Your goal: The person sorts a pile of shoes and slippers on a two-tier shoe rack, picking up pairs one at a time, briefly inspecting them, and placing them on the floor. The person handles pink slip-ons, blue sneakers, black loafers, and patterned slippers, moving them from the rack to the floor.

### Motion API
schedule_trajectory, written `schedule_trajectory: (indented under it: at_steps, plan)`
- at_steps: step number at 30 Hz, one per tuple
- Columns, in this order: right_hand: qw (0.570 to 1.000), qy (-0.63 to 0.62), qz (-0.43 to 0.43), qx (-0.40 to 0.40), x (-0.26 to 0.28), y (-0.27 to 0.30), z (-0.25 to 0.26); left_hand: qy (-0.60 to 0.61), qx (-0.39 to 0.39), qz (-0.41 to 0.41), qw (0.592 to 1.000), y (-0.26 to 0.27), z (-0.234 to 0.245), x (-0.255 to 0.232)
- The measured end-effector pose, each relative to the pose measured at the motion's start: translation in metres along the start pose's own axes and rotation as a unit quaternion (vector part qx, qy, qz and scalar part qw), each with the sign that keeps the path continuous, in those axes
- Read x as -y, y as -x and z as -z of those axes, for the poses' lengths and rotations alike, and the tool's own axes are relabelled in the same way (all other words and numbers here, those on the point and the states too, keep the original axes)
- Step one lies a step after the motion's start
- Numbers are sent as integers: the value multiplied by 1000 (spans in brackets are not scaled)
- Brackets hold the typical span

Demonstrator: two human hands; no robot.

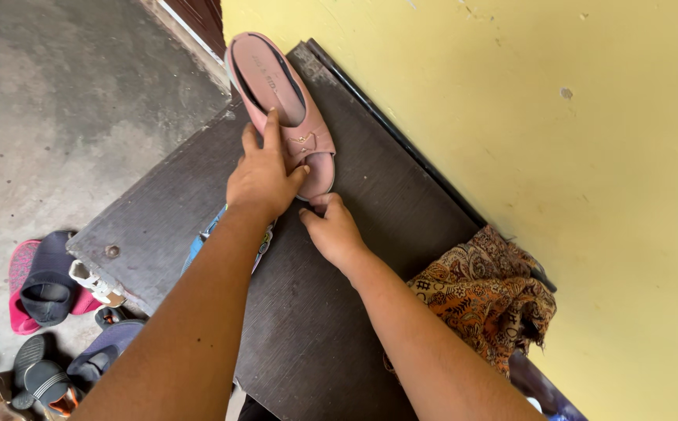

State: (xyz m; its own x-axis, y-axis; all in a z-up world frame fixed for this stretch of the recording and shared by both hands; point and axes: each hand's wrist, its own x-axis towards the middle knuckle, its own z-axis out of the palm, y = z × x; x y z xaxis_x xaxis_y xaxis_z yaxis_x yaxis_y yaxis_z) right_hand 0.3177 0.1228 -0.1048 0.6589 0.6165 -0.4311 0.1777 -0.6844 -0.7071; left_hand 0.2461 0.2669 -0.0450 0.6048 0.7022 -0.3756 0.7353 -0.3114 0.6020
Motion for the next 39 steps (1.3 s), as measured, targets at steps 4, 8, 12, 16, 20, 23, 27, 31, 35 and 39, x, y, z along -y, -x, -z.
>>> schedule_trajectory:
  at_steps: [4,8,12,16,20,23,27,31,35,39]
  plan:
    - [994,-53,-97,8,15,3,2,7,-19,1,1000,-1,1,-6]
    - [963,-241,-121,11,15,5,4,17,-54,5,998,-9,-4,-9]
    - [903,-382,-194,-16,12,7,15,60,-80,3,995,-3,-12,-9]
    - [882,-419,-212,-45,5,20,32,85,-104,-17,991,14,-14,-16]
    - [882,-447,-150,-13,4,39,47,89,-113,-22,989,43,-13,-30]
    - [857,-501,-120,2,3,59,56,111,-136,-29,984,71,-13,-38]
    - [859,-506,-75,22,2,92,73,79,-171,-45,981,110,-12,-55]
    - [870,-491,-21,42,1,132,99,82,-178,-45,980,160,-11,-74]
    - [884,-463,26,63,-4,180,124,132,-208,-40,968,211,-22,-91]
    - [898,-427,77,73,-8,223,147,189,-247,-41,950,257,-34,-100]
